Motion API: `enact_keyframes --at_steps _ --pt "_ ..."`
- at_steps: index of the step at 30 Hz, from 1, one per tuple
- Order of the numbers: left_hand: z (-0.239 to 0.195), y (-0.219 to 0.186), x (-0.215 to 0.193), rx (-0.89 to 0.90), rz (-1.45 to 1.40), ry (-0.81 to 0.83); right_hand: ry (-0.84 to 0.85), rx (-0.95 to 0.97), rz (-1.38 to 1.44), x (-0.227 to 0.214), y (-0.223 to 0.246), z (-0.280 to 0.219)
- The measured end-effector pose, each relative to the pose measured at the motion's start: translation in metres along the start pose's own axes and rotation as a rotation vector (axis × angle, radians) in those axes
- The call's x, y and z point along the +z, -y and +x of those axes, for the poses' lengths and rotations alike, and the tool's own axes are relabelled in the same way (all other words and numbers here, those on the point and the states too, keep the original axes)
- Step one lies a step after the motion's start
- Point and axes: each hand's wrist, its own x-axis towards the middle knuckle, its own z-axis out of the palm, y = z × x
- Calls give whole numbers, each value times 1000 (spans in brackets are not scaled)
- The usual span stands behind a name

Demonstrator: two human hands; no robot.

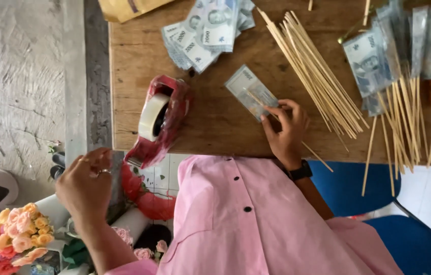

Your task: The person repeatedly places a 2000 banknote on a wooden table, positions a thin wooden stick on top, and secures it with clear tape from a dispenser. The person handles banknotes, wooden sticks, and tape throughout the clip, producing multiple taped money-stick units.

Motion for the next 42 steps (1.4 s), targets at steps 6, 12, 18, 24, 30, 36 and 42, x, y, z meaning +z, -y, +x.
enact_keyframes --at_steps 6,12,18,24,30,36,42 --pt "95 -150 -15 306 -678 560 39 55 -40 3 -9 -1" --pt "165 -249 132 827 -235 819 46 107 3 1 -6 0" --pt "186 -273 241 911 45 902 15 126 5 0 -4 2" --pt "197 -250 231 1013 251 483 8 128 24 1 -2 6" --pt "182 -263 274 1011 -128 369 -15 159 125 1 -4 4" --pt "125 -247 291 1002 -157 478 -47 204 -1 6 -16 -6" --pt "106 -245 193 962 -201 512 45 141 -289 5 -26 -19"
